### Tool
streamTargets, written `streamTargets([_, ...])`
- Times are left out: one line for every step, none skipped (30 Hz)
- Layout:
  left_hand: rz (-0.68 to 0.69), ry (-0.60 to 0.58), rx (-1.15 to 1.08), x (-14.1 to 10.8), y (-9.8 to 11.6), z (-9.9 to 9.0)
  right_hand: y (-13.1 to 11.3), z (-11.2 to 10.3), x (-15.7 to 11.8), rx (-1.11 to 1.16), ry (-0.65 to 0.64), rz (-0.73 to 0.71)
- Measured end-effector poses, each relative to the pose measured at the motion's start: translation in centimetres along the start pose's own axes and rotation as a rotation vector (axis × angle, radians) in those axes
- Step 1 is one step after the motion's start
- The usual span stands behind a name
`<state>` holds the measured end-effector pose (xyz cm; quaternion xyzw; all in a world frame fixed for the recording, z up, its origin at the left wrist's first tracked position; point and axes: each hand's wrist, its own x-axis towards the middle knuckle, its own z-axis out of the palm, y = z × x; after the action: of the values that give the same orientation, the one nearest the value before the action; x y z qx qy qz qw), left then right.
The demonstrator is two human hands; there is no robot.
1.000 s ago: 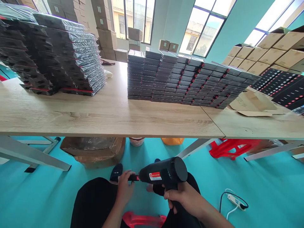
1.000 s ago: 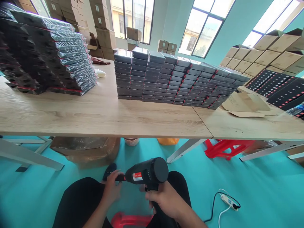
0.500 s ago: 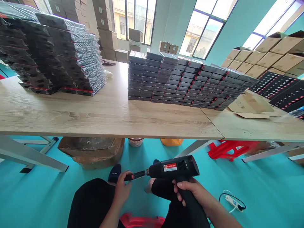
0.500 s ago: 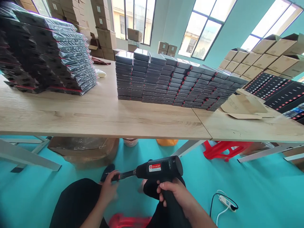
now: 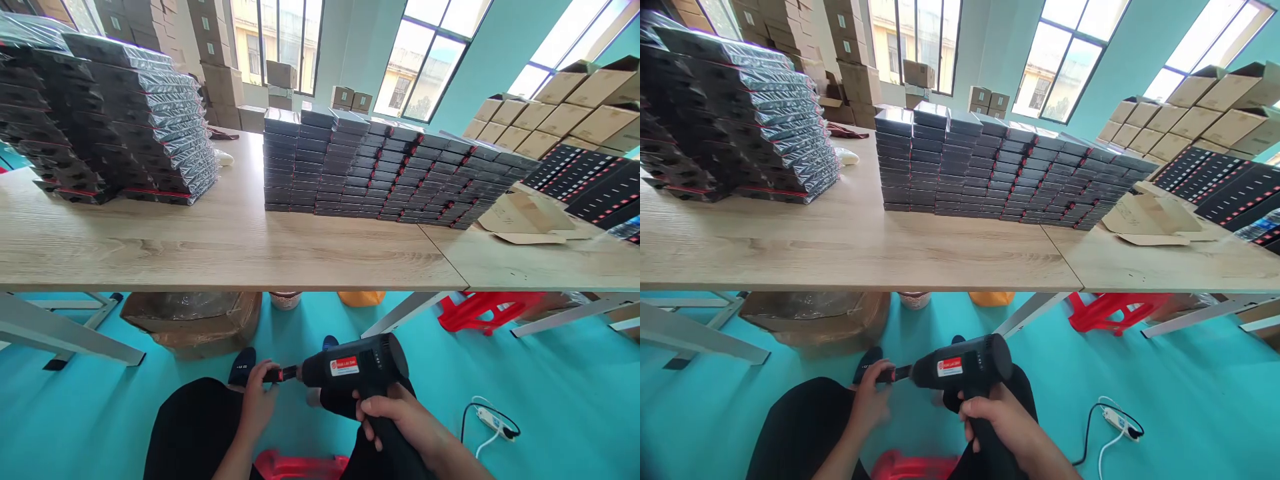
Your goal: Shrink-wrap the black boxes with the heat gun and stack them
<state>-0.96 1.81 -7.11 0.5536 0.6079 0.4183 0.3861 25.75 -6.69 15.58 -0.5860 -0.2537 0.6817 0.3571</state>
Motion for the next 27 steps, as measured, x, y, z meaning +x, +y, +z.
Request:
streamTargets([0.007, 0.003, 0.019, 0.0, -0.1, 0.1, -0.2, 0.7, -0.2, -0.007, -0.031, -0.004])
streamTargets([0.012, 0.005, 0.038, 0.0, -0.2, 0.1, -0.4, 1.3, -0.3, -0.015, -0.049, -0.018])
streamTargets([0.018, 0.005, 0.055, -0.1, -0.3, 0.2, -0.6, 1.8, -0.4, -0.029, -0.053, -0.036])
streamTargets([0.027, 0.005, 0.07, -0.1, -0.4, 0.1, -0.8, 2.3, -0.4, -0.049, -0.048, -0.055])
streamTargets([0.038, 0.005, 0.082, -0.1, -0.4, 0.1, -1.0, 2.6, -0.4, -0.071, -0.042, -0.067])
streamTargets([0.047, 0.005, 0.093, -0.1, -0.3, 0.1, -1.1, 2.8, -0.3, -0.095, -0.043, -0.07])
streamTargets([0.05, 0.008, 0.103, -0.1, -0.2, 0.0, -1.2, 2.9, -0.2, -0.114, -0.06, -0.062])
streamTargets([0.049, 0.013, 0.111, -0.1, -0.1, 0.0, -1.2, 3.0, -0.1, -0.126, -0.087, -0.054])
streamTargets([0.044, 0.02, 0.118, -0.1, 0.0, -0.1, -1.2, 3.0, 0.0, -0.131, -0.104, -0.056])
streamTargets([0.039, 0.024, 0.123, -0.1, 0.1, -0.1, -1.1, 3.0, 0.1, -0.132, -0.106, -0.06])
streamTargets([0.032, 0.027, 0.124, -0.1, 0.2, -0.1, -1.1, 3.0, 0.2, -0.136, -0.087, -0.067])
streamTargets([0.028, 0.028, 0.122, -0.1, 0.2, 0.0, -1.1, 2.9, 0.3, -0.144, -0.053, -0.075])
streamTargets([0.025, 0.027, 0.116, -0.2, 0.3, 0.0, -1.2, 2.9, 0.3, -0.156, -0.02, -0.077])
streamTargets([0.023, 0.025, 0.106, -0.1, 0.2, 0.0, -1.2, 3.0, 0.3, -0.167, -0.006, -0.072])
streamTargets([0.02, 0.025, 0.092, -0.1, 0.2, 0.0, -1.3, 3.0, 0.2, -0.171, -0.021, -0.06])
streamTargets([0.017, 0.028, 0.075, 0.0, 0.1, 0.0, -1.3, 3.1, 0.2, -0.163, -0.061, -0.047])
streamTargets([0.013, 0.035, 0.054, 0.1, 0.0, 0.0, -1.2, 3.1, 0.2, -0.147, -0.101, -0.041])
streamTargets([0.004, 0.041, 0.03, 0.2, -0.1, 0.0, -1.2, 3.0, 0.3, -0.127, -0.125, -0.046])
streamTargets([-0.013, 0.047, 0.003, 0.3, -0.2, -0.1, -1.1, 2.9, 0.5, -0.116, -0.116, -0.065])
streamTargets([-0.037, 0.048, -0.025, 0.4, -0.3, -0.2, -1.0, 2.5, 0.7, -0.116, -0.064, -0.084])
streamTargets([-0.069, 0.047, -0.057, 0.5, -0.4, -0.2, -0.9, 2.1, 0.9, -0.125, 0.013, -0.092])
streamTargets([-0.104, 0.044, -0.09, 0.5, -0.4, -0.3, -0.8, 1.5, 1.2, -0.142, 0.094, -0.094])
streamTargets([-0.138, 0.041, -0.122, 0.5, -0.4, -0.4, -0.8, 0.8, 1.3, -0.152, 0.169, -0.074])
streamTargets([-0.167, 0.039, -0.151, 0.5, -0.3, -0.5, -0.8, 0.2, 1.3, -0.146, 0.189, -0.058])
streamTargets([-0.185, 0.04, -0.174, 0.5, -0.2, -0.5, -0.8, -0.3, 1.3, -0.123, 0.189, -0.042])
streamTargets([-0.194, 0.039, -0.189, 0.5, -0.1, -0.5, -0.8, -0.6, 1.0, -0.095, 0.166, -0.03])
streamTargets([-0.194, 0.035, -0.193, 0.5, -0.1, -0.5, -0.8, -0.6, 0.7, -0.071, 0.124, -0.024])
